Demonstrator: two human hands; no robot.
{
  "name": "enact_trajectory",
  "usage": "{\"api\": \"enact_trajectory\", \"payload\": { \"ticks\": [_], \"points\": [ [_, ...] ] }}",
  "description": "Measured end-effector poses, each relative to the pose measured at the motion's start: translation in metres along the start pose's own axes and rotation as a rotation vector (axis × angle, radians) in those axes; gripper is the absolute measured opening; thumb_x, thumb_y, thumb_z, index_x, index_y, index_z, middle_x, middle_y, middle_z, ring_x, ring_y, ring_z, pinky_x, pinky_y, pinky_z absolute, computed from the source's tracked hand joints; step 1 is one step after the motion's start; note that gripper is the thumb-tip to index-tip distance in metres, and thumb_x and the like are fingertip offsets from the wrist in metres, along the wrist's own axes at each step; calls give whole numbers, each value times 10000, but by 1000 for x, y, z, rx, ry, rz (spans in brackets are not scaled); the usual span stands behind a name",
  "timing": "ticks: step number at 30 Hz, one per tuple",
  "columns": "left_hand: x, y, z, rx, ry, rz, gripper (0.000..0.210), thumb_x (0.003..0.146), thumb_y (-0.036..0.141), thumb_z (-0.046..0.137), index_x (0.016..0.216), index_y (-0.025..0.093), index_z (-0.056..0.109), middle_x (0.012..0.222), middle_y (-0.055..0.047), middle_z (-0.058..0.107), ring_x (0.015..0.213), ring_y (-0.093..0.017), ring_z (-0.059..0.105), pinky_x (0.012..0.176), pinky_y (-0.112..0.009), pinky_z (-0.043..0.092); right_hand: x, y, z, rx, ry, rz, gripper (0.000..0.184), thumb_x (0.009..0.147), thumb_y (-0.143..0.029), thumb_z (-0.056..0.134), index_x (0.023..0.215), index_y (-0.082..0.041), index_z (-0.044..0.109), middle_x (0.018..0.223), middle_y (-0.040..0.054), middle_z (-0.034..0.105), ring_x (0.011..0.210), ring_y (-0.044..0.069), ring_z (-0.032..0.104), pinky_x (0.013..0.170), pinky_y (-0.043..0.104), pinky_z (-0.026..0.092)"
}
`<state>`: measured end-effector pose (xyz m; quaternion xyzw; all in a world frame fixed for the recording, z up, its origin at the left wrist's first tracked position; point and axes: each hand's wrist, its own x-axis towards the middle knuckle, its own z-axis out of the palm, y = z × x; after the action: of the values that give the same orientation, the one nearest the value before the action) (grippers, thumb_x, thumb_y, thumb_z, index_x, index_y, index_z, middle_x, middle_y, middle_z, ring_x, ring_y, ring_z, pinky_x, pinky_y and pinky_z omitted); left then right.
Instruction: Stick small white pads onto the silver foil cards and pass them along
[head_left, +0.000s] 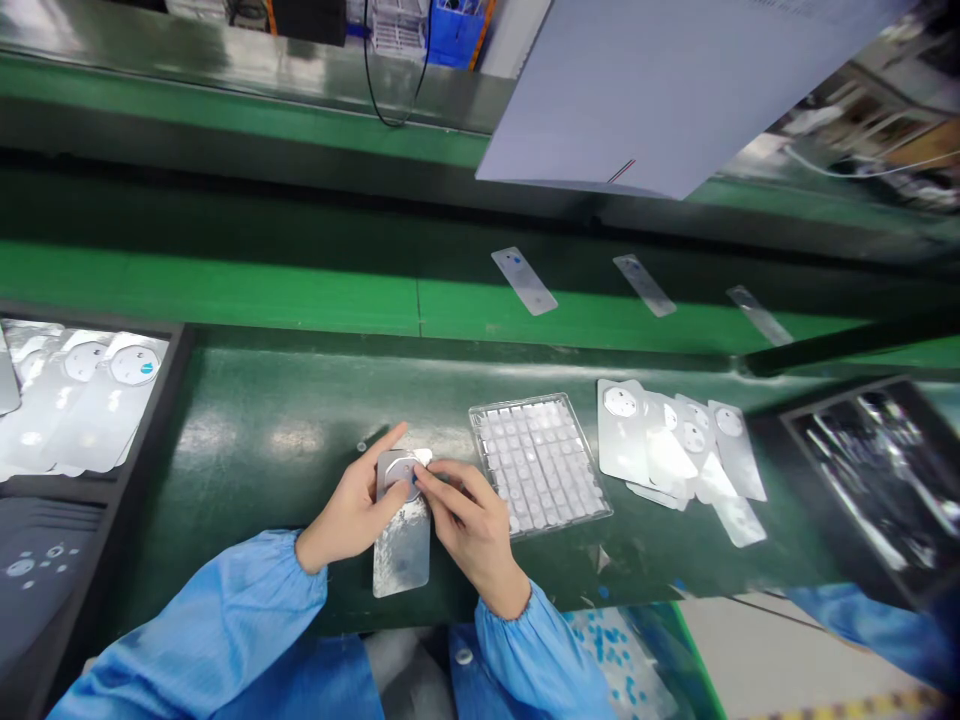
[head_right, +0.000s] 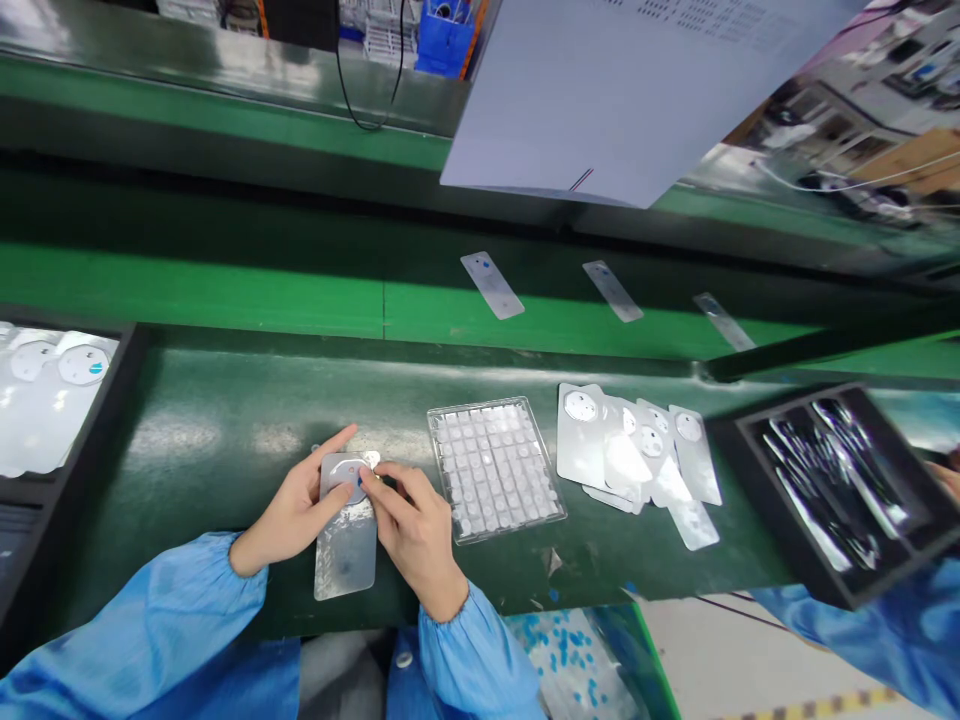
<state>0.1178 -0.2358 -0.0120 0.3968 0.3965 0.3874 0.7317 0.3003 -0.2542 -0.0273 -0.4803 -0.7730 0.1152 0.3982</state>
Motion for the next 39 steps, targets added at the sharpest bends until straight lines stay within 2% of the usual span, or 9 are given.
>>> {"api": "enact_trajectory", "payload": {
  "ticks": [9,14,18,21,26,30,33,37,39],
  "points": [
    [-1,-2,-1,-2,-14,-4,816,936,362,702,1624,162,312,911,-14,608,752,-112,522,720,-232,451,3,0,1,117,28,17,319,974,-51,631,1159,-279,756,1030,70,722,882,193,704,763,352,622],
    [0,-1,1,-16,30,-26,812,935,381,701,1621,181,315,882,-1,616,728,-110,542,702,-230,466,3,-6,0,318,104,319,96,967,-172,677,1025,-228,728,1031,79,688,864,184,693,654,284,590],
    [1,0,3,-12,80,5,821,884,342,763,1582,173,365,885,-1,640,771,-122,575,744,-235,483,1,-14,-1,382,112,470,186,963,-244,689,1145,-204,689,1021,86,699,804,179,687,592,263,572],
    [1,1,4,19,115,26,780,863,312,779,1538,163,418,907,-11,660,778,-125,584,736,-229,481,1,-20,-2,322,100,400,153,975,-222,672,1125,-215,701,961,72,703,791,186,681,608,284,577],
    [3,-2,5,67,146,48,687,866,272,755,1488,144,492,844,5,638,707,-112,552,698,-226,478,2,-22,-3,178,76,182,244,1005,-115,593,1156,-250,728,1035,86,693,939,210,707,806,350,625],
    [3,-2,5,134,158,68,630,899,301,725,1473,143,519,852,-4,647,725,-129,567,722,-248,496,-2,-18,1,80,38,107,335,997,-79,590,1241,-263,728,1041,91,666,866,188,695,749,315,615],
    [3,0,4,180,136,83,630,929,335,699,1494,144,498,961,-45,695,813,-164,621,812,-294,526,-5,-14,2,-15,2,77,381,1003,-80,565,1287,-280,721,1045,98,674,825,189,674,701,317,605],
    [2,2,2,238,115,112,629,940,353,690,1502,149,494,1248,-118,681,1054,-228,653,1011,-365,498,-7,-11,1,-87,-26,51,413,1005,-80,551,1319,-296,710,1055,100,694,807,190,669,690,320,606],
    [1,0,2,241,105,106,639,942,366,689,1510,156,487,1273,-122,669,1071,-239,652,1026,-382,495,-7,-10,0,-86,-29,50,409,1003,-87,564,1315,-304,714,1060,96,704,824,194,681,705,321,613]
  ]
}}
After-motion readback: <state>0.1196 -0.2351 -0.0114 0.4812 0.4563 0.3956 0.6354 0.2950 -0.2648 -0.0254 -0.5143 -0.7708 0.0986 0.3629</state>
